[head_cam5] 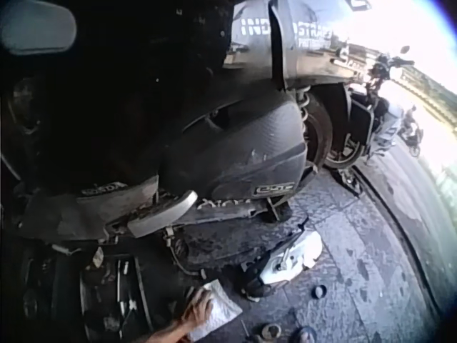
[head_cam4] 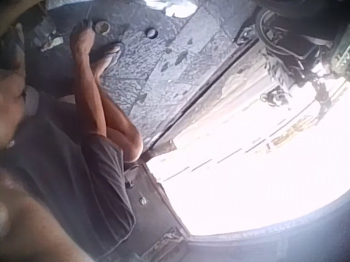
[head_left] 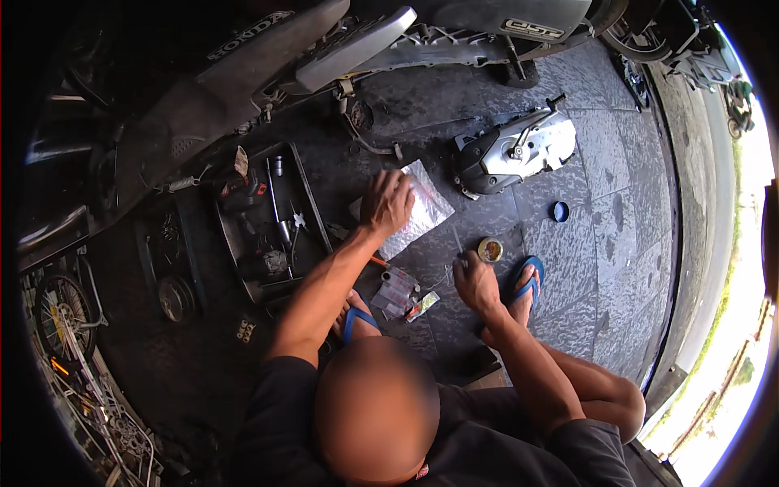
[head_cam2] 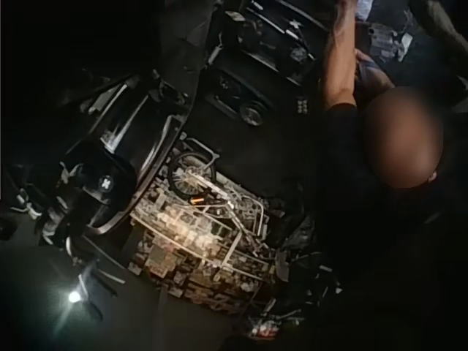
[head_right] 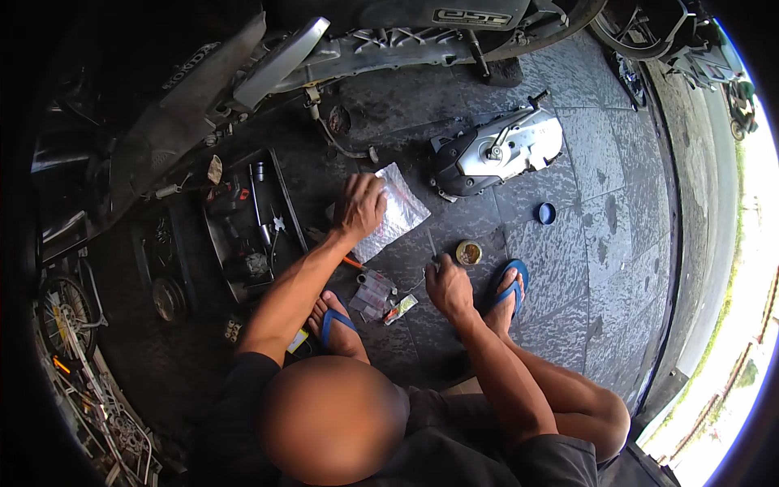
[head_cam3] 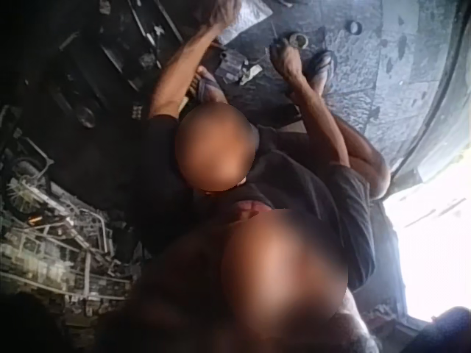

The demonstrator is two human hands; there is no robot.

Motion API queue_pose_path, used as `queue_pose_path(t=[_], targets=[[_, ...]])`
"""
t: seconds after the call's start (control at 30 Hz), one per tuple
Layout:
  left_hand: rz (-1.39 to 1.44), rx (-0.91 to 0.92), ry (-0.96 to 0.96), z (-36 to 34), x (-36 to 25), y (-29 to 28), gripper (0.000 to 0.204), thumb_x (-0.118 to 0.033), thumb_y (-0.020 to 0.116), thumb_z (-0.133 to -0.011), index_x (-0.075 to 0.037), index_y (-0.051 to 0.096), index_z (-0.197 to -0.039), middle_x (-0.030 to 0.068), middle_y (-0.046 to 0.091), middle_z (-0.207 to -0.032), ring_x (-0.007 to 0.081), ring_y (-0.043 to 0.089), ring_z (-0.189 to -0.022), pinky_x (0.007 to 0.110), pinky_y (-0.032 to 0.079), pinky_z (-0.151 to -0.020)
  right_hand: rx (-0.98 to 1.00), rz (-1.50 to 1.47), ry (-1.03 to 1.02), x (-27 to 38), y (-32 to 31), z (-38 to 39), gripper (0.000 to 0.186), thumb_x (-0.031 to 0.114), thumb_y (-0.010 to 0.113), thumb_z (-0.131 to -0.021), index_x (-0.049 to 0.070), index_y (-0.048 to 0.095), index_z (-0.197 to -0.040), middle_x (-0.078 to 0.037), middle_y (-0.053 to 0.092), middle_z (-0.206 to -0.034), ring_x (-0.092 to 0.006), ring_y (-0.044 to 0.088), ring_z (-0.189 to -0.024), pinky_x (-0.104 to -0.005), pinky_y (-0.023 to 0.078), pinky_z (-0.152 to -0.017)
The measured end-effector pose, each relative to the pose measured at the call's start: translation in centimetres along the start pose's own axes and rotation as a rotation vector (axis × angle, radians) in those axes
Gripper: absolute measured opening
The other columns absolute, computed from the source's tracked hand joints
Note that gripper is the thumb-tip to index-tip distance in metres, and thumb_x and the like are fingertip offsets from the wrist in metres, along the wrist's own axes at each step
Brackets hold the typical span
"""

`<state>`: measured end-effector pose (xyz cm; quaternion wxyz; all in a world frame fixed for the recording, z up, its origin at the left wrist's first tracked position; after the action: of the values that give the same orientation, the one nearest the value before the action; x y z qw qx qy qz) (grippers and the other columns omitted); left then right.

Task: The person removes components from a motorcycle engine, cleans a metal part with a cloth, and assembles parts onto the engine including a belt and gear components.

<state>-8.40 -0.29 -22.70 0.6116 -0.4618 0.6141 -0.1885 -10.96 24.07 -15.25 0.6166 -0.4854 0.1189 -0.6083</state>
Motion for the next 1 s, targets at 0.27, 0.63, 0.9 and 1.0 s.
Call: queue_pose_path(t=[0.27,0.63,0.9,1.0], targets=[[-0.076,0.112,0.165,2.6,-1.2,0.9,0.043,-0.027,0.073,-0.078,-0.002,0.063,-0.111,0.0149,0.055,-0.125,0.0353,0.042,-0.128,0.056,0.024,-0.113,-0.189,0.034,-0.085,5.7,3.2,-10.9,0.049,0.023,0.067,-0.085,0.004,0.052,-0.128,-0.023,0.065,-0.113,-0.0482,0.062,-0.103,-0.0529,0.051,-0.086],[0.032,0.032,0.392,2.7,-1.1,-1.0,0.027,-0.018,0.067,-0.083,-0.001,0.062,-0.102,0.0131,0.063,-0.101,0.031,0.053,-0.109,0.047,0.036,-0.102,0.081,0.132,-0.079,6.1,2.4,-12.7,0.037,0.035,0.063,-0.085,0.002,0.07,-0.101,-0.029,0.068,-0.1,-0.0464,0.065,-0.1,-0.0507,0.052,-0.088],[0.177,0.073,0.56,1.3,-5.4,-4.8,0.017,-0.011,0.067,-0.081,-0.006,0.051,-0.086,0.0112,0.057,-0.083,0.0292,0.057,-0.086,0.041,0.043,-0.079,-0.301,0.098,0.029,7.7,-3.1,-11.1,0.022,0.019,0.053,-0.088,0.002,0.062,-0.098,-0.032,0.067,-0.09,-0.0486,0.066,-0.088,-0.0552,0.053,-0.08],[0.212,0.063,0.578,0.5,-7.6,-5.7,0.017,-0.011,0.067,-0.081,-0.007,0.051,-0.087,0.011,0.058,-0.084,0.0286,0.057,-0.086,0.042,0.043,-0.078,-0.267,0.101,-0.141,4.7,-6.5,-12.5,0.023,0.023,0.059,-0.087,0.002,0.066,-0.091,-0.029,0.068,-0.088,-0.0441,0.068,-0.089,-0.0503,0.054,-0.078]])
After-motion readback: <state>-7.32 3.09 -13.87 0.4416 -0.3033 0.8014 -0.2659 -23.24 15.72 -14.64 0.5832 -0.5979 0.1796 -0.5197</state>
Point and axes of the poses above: each hand's wrist, its own z-axis away from the middle knuckle, its own y-axis out of the palm, x = y × z, the point moved 2 cm from there along -z, towards the middle knuckle
